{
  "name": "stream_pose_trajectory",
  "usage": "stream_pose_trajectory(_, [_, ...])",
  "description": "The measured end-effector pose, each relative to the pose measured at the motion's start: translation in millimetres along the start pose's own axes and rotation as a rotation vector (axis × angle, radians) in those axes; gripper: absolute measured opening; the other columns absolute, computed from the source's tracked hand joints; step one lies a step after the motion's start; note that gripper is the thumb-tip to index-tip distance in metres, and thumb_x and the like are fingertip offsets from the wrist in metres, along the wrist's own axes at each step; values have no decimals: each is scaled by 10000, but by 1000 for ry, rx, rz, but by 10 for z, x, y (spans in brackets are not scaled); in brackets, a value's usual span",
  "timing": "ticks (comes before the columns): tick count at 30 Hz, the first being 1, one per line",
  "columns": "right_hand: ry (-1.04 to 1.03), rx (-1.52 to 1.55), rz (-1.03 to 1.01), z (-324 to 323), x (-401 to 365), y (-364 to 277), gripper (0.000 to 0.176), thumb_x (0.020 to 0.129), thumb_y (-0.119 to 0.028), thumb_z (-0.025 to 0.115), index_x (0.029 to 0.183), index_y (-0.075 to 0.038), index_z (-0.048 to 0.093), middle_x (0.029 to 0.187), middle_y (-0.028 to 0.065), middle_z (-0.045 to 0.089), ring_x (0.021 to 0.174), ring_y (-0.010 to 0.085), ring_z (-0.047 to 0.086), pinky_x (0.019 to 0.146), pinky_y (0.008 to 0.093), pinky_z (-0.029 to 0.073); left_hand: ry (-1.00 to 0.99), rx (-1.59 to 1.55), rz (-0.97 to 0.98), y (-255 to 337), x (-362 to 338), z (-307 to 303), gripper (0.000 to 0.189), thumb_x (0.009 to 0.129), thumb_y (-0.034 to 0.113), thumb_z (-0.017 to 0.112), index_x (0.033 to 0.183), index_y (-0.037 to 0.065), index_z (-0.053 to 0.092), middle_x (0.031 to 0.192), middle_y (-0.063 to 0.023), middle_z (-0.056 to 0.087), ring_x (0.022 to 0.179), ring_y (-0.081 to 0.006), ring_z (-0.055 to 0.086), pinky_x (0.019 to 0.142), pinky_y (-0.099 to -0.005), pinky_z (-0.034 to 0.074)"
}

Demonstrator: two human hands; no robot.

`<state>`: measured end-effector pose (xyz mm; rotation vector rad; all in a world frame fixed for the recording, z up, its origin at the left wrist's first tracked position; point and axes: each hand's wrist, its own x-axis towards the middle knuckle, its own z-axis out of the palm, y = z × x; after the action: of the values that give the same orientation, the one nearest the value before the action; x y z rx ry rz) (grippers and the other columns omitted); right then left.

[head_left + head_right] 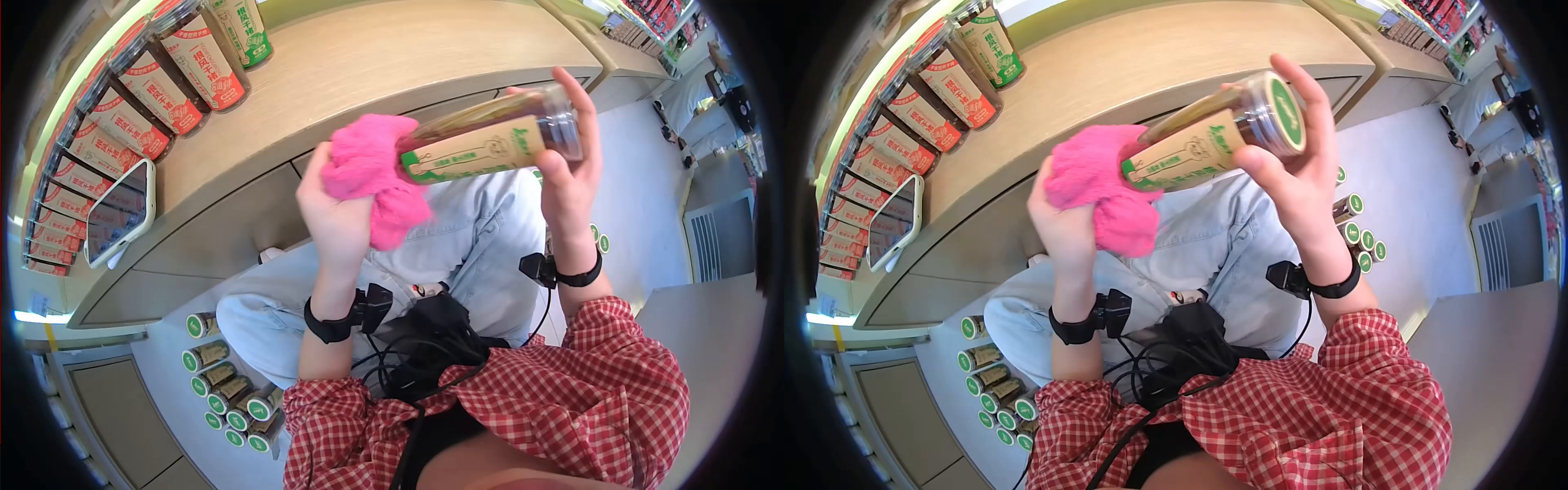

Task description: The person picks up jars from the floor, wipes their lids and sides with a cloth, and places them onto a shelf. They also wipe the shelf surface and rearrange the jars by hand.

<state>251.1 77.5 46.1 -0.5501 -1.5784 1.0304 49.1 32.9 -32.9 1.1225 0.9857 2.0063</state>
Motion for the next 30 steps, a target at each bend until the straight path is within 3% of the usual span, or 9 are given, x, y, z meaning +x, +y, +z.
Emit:
stream_pose_trajectory(4, [-236, -353, 5, 173, -3, 88, 944, 708, -213, 772, 1397, -30, 153, 1150, 183, 565, 1037, 233, 580, 889, 355, 465, 132, 58, 22, 343, -32, -67, 288, 734, -33, 615, 1020, -27, 580, 1012, -73, 604, 907, -184, 605, 829, -312, 473])
stream_pose_trajectory(10, [-394, -641, -167, 444, -14, 169, 1059, 664, -220, 777, 1423, -13, 68, 1016, 190, 613, 827, 293, 647, 730, 334, 516, -410, 634, 701, 389, 60, 71, 355, 576, 131, 722, 884, -18, 627, 985, -123, 622, 942, -310, 604, 822, -388, 488])
stream_pose_trajectory(13, [-388, -622, -80, 412, -19, 1, 1080, 659, -214, 787, 1428, -6, 58, 980, 153, 626, 747, 211, 647, 662, 284, 506, -382, 313, 671, 268, 164, -103, 318, 569, 139, 737, 810, -29, 615, 920, -126, 637, 924, -299, 610, 806, -378, 497])
stream_pose_trajectory(16, [-260, -333, -75, 293, 143, -85, 1023, 685, -187, 781, 1430, -28, 98, 1016, 132, 623, 807, 158, 629, 650, 272, 496, -157, 254, 401, 293, 56, -210, 201, 624, 32, 698, 782, -40, 595, 858, -133, 637, 856, -253, 614, 740, -332, 498])
stream_pose_trajectory(18, [-91, -120, -169, 332, 414, -304, 790, 778, -190, 706, 1388, -39, 227, 1023, 128, 617, 848, 159, 616, 671, 255, 479, 2, 145, 211, 228, 62, -243, 142, 668, -25, 643, 796, -39, 584, 847, -109, 613, 803, -190, 591, 709, -291, 473])
stream_pose_trajectory(22, [-100, -316, -350, 396, 1075, -362, 464, 918, -211, 537, 1319, -60, 360, 1064, 93, 586, 956, 134, 557, 862, 270, 432, 113, 52, 151, 259, 81, -265, 214, 614, -19, 671, 798, -35, 565, 825, -72, 550, 757, -154, 552, 700, -256, 441])
stream_pose_trajectory(23, [-233, -118, -243, 544, 1238, -283, 466, 875, -99, 596, 1267, -85, 344, 1037, 39, 544, 846, 78, 514, 695, 222, 434, 92, 85, 187, 246, 78, -269, 223, 608, -23, 676, 801, -33, 567, 823, -73, 551, 755, -154, 552, 698, -256, 441])
stream_pose_trajectory(26, [-419, -272, -162, 892, 1560, -5, 557, 849, -139, 642, 1301, -74, 324, 1087, 80, 530, 878, 130, 541, 744, 255, 460, 25, 162, 247, 262, 72, -264, 264, 584, -29, 703, 816, -27, 576, 804, -79, 549, 738, -160, 550, 685, -251, 440])
stream_pose_trajectory(30, [-457, -275, -367, 1233, 1711, 321, 487, 867, -300, 622, 1240, -88, 391, 866, 70, 589, 763, 122, 554, 704, 274, 463, -8, 206, 315, 264, 98, -286, 296, 575, -13, 726, 830, -31, 576, 792, -85, 538, 715, -174, 548, 667, -257, 443])
